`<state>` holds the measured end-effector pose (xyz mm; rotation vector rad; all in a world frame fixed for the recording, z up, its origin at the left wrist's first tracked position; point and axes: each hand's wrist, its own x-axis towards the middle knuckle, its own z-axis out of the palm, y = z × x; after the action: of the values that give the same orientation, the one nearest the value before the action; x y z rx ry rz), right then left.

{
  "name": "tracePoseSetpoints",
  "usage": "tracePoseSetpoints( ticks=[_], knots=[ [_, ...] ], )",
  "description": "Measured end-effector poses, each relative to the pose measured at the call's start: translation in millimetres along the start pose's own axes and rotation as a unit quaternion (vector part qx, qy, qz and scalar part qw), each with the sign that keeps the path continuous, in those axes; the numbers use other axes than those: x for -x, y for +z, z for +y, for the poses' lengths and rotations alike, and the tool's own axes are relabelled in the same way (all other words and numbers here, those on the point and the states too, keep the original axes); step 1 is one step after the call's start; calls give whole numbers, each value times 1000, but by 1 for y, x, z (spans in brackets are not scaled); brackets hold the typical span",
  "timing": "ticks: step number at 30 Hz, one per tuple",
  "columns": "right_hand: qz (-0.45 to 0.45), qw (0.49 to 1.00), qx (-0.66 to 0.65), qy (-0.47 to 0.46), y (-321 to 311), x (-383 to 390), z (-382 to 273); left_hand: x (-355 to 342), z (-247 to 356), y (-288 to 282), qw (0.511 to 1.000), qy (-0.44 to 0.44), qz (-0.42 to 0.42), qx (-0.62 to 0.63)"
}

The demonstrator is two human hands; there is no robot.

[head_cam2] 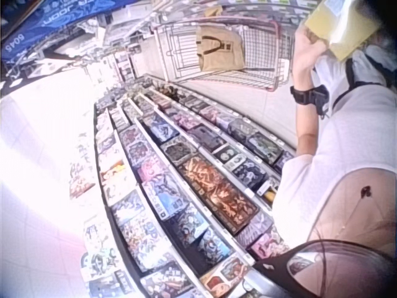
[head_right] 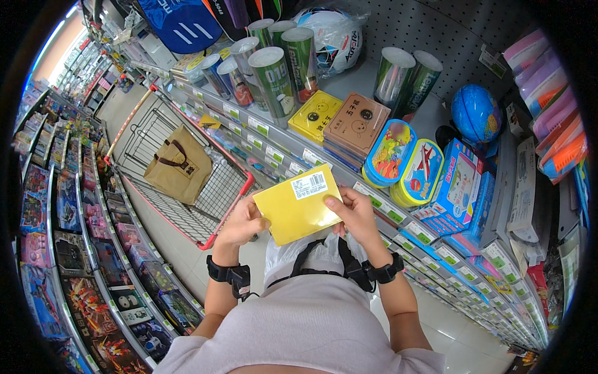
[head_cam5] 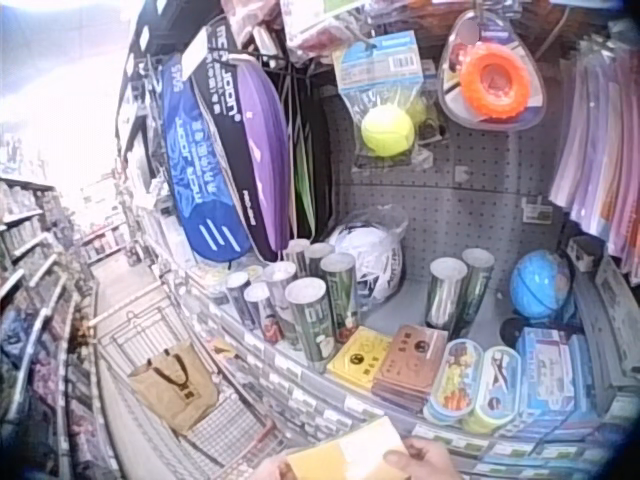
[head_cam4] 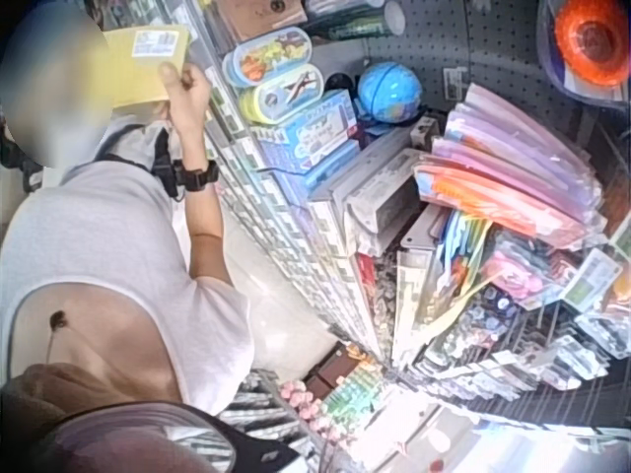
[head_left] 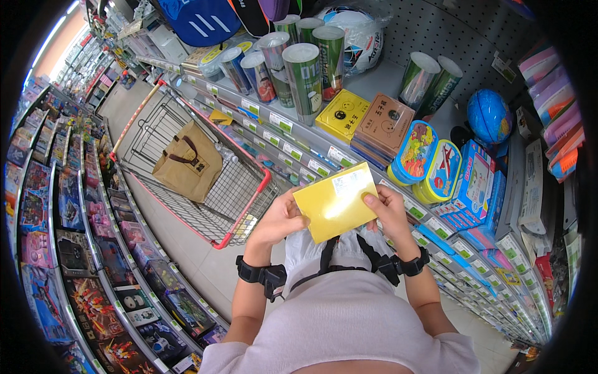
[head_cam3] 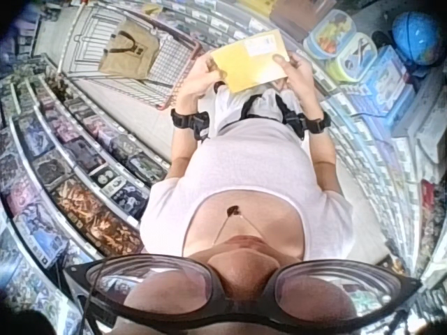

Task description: The person selects multiple boxed items from a supermarket shelf one by one, turning each one over to see the back before placing it into the shopping cart.

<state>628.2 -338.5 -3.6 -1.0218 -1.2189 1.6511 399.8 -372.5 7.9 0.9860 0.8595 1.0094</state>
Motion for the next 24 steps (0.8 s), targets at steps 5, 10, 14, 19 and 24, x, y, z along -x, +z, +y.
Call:
tracePoseSetpoints(
  ticks=[5, 10, 14, 19, 24],
  knots=[
    [-2, 1000, -2, -4, 1, 1, -2, -1, 1, -2, 1000, -2, -8, 1],
    [-3, 1000, 0, -10, 1, 2, -2, -1, 11, 0, 1000, -16, -12, -1],
    [-26, 999, -28, -11, -2, 2, 2, 0, 8, -2, 1000, -15, -1, -7],
    [-36, 999, -31, -20, -4, 3, 5, 1, 6, -2, 1000, -17, 0, 5],
    [-50, 997, -43, -25, -2, 5, -2, 1, 3, -4, 1000, -6, 5, 11]
  ],
)
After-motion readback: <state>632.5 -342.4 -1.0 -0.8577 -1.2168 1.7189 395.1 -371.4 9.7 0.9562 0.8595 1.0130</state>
